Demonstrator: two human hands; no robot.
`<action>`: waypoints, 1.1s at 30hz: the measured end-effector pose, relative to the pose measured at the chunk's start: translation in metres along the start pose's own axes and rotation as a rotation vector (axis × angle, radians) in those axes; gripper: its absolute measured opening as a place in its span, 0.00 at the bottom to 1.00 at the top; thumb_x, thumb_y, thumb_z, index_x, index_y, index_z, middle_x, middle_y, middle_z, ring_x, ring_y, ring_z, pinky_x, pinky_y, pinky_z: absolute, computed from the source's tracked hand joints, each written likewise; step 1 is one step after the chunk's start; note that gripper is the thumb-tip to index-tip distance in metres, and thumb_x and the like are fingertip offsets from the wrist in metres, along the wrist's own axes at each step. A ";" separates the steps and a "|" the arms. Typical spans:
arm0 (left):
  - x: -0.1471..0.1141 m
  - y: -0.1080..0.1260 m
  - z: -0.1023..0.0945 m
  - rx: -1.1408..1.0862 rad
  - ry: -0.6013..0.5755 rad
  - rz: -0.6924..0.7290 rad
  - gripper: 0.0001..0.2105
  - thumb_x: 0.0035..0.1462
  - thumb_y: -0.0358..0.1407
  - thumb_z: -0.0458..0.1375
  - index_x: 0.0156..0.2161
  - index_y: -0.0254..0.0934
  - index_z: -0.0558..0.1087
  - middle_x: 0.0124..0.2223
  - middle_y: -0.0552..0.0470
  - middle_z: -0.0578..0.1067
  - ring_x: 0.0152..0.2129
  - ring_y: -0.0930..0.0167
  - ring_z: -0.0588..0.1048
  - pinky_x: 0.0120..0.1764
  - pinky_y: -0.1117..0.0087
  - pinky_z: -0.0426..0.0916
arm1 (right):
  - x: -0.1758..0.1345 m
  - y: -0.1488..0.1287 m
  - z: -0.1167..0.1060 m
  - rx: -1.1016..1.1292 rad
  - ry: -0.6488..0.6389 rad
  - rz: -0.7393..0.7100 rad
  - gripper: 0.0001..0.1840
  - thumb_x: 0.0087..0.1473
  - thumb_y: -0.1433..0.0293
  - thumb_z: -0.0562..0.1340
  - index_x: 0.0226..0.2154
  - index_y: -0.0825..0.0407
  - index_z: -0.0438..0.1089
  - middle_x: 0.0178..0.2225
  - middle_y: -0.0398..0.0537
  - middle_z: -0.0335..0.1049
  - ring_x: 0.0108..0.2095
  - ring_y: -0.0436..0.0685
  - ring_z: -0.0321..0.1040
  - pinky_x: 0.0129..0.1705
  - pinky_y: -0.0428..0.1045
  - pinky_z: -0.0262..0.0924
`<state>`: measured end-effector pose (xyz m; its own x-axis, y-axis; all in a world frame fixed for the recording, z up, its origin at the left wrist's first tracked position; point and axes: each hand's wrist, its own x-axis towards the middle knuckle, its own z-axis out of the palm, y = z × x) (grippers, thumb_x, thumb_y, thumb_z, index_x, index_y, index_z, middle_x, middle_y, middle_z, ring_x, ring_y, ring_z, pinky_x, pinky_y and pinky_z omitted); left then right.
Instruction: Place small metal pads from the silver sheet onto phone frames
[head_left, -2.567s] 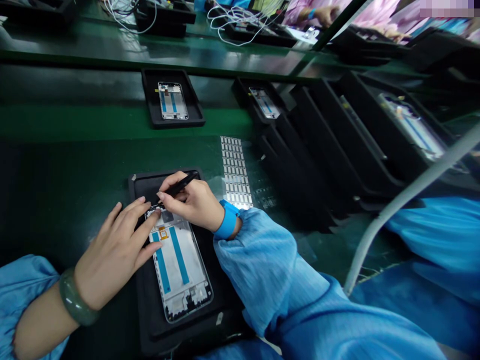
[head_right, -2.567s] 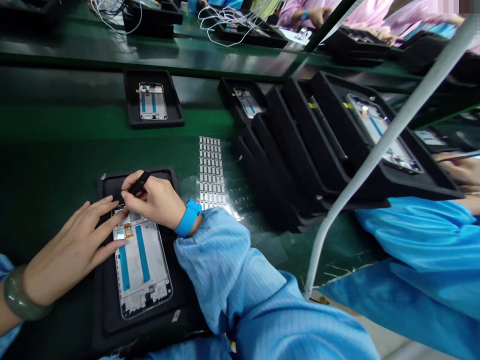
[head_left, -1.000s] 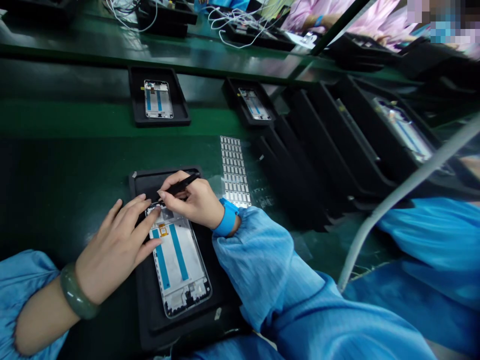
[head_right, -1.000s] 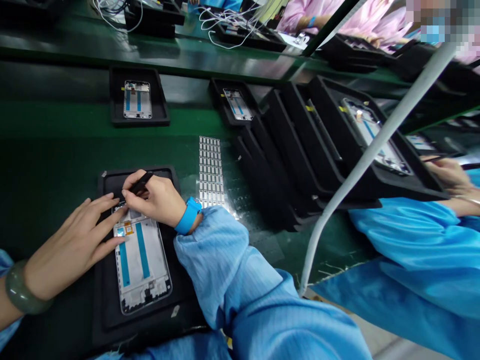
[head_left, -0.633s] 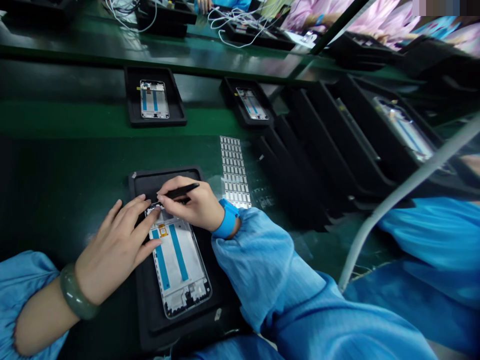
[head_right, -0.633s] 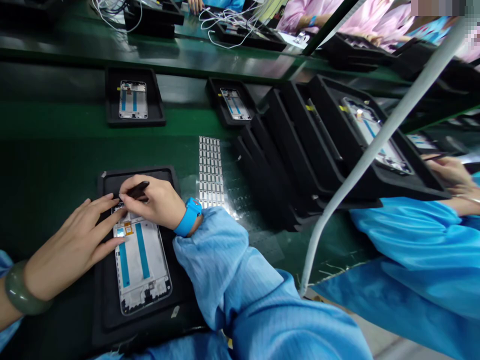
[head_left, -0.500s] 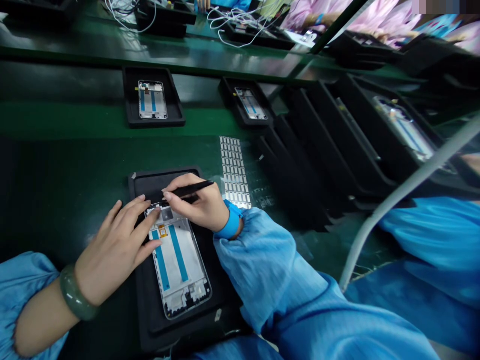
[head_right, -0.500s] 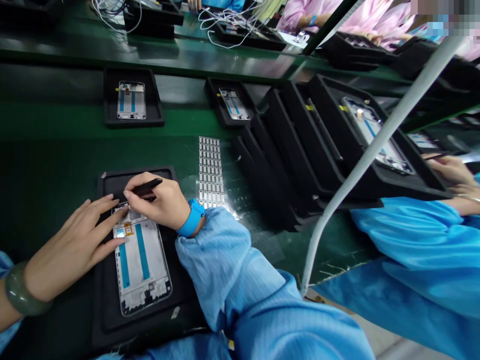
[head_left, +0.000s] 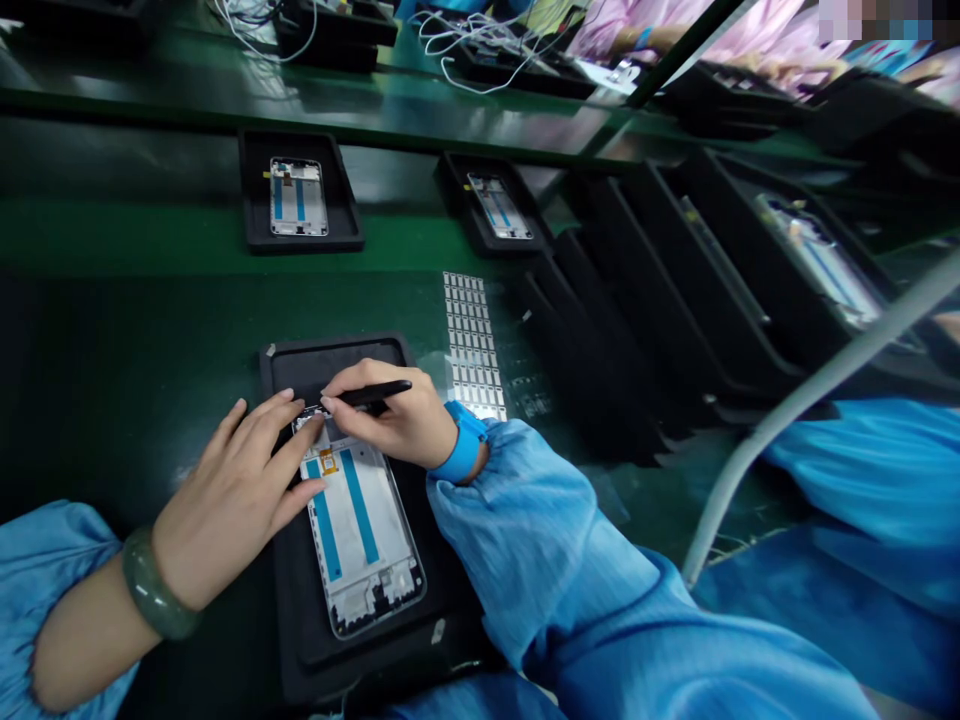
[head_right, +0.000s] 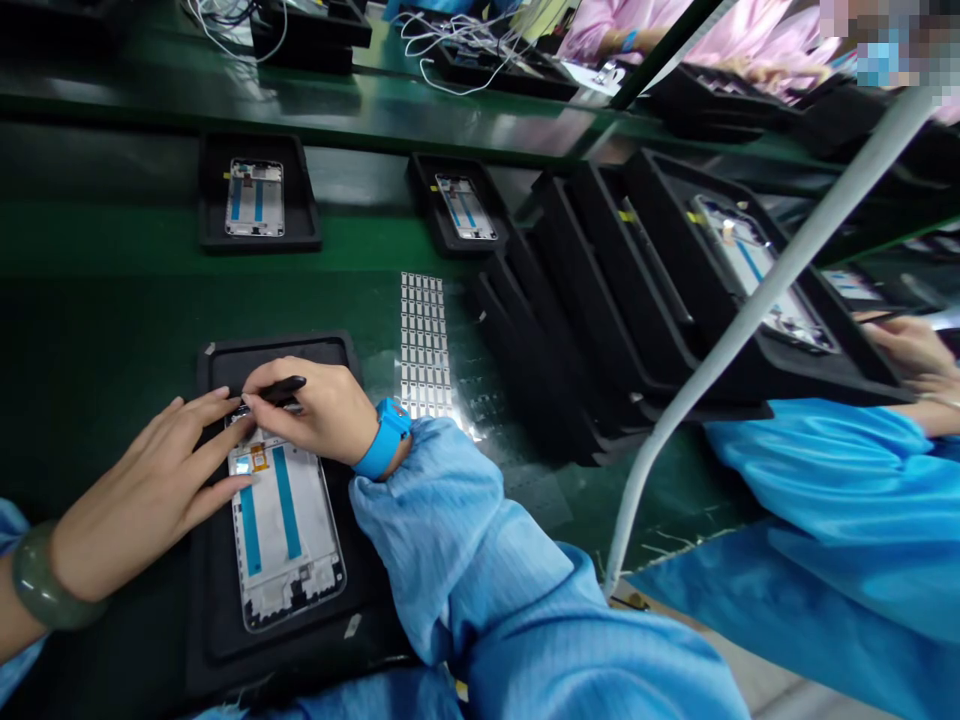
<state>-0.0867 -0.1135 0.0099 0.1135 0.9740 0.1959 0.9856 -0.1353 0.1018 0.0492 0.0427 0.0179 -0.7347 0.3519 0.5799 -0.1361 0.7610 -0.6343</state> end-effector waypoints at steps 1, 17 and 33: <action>0.000 0.000 0.000 -0.002 0.002 0.001 0.23 0.61 0.45 0.49 0.57 0.33 0.61 0.56 0.38 0.65 0.58 0.58 0.60 0.56 0.48 0.58 | 0.000 0.000 0.000 -0.003 -0.002 -0.009 0.03 0.54 0.74 0.60 0.33 0.55 0.68 0.30 0.44 0.73 0.31 0.46 0.70 0.35 0.41 0.65; 0.001 0.001 -0.001 0.014 0.021 0.000 0.23 0.61 0.44 0.48 0.57 0.33 0.61 0.56 0.37 0.65 0.57 0.58 0.61 0.55 0.49 0.60 | -0.001 0.000 0.000 -0.058 -0.045 -0.047 0.03 0.54 0.74 0.59 0.34 0.53 0.68 0.30 0.43 0.74 0.29 0.47 0.70 0.34 0.42 0.64; 0.000 0.001 -0.001 -0.001 0.020 0.000 0.23 0.61 0.44 0.48 0.57 0.33 0.62 0.56 0.38 0.65 0.57 0.58 0.61 0.55 0.49 0.59 | 0.000 0.001 0.000 0.052 0.007 -0.018 0.03 0.54 0.74 0.60 0.34 0.55 0.69 0.31 0.46 0.73 0.32 0.48 0.70 0.37 0.44 0.66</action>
<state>-0.0860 -0.1134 0.0109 0.1111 0.9702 0.2152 0.9854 -0.1357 0.1032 0.0496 0.0434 0.0173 -0.7269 0.3423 0.5953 -0.1839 0.7383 -0.6490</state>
